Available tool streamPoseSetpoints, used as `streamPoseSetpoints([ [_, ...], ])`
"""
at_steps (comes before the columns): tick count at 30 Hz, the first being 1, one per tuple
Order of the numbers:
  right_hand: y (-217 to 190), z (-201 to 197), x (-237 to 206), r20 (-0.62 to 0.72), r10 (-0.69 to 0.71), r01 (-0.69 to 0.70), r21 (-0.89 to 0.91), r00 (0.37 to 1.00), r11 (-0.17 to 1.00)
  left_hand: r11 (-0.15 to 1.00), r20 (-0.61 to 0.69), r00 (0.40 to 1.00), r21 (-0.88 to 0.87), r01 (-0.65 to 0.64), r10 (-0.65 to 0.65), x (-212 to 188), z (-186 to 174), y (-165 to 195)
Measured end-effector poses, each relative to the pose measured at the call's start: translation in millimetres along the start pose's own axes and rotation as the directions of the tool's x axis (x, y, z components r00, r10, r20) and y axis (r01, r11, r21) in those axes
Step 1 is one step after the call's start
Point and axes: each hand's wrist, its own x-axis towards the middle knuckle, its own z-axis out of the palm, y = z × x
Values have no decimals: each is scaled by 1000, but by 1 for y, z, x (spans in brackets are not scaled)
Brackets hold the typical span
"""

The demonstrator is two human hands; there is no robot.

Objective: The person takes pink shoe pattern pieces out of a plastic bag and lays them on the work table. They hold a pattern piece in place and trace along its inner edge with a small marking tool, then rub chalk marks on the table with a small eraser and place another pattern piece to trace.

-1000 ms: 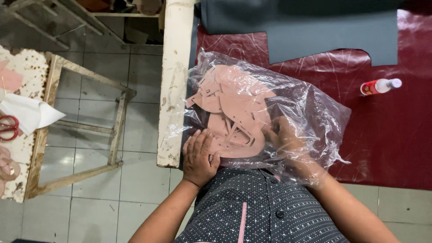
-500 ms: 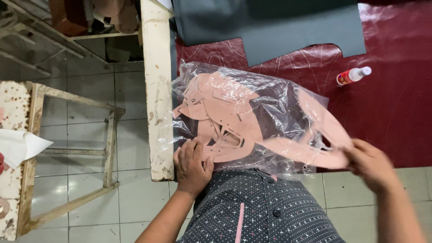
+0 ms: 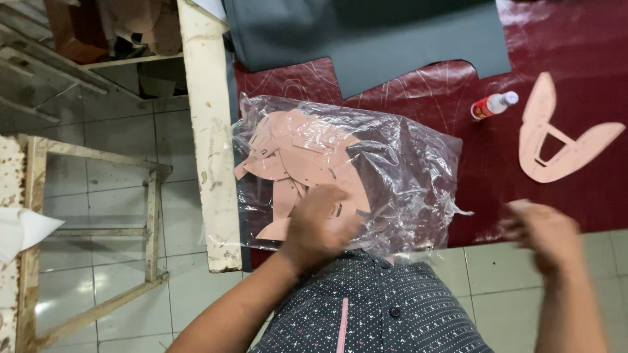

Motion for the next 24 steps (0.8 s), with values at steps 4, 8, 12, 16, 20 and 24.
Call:
streamPoseSetpoints([
  [4, -41, 99, -48, 573, -193, 162, 107, 796, 981, 998, 420, 908, 57, -18, -8, 24, 21, 35],
  [8, -95, 167, -70, 776, -412, 512, 135, 478, 848, 991, 437, 898, -88, 104, -55, 30, 22, 51],
  [12, -145, 232, -89, 816, -486, 105, 479, 313, 871, 956, 362, 932, -272, 112, -6, 27, 7, 60],
  [16, -194, 316, -85, 626, -774, 927, 229, 93, 297, 876, 349, 937, -455, 160, 10, 0, -26, 74],
  [20, -219, 356, -71, 691, -715, 987, -13, -106, -160, 763, 422, 854, -429, 483, -303, -74, -84, 67],
  [24, -231, 374, -58, 737, -632, 953, 56, -241, -298, 341, 753, 458, -323, 883, -472, -165, -89, 34],
])
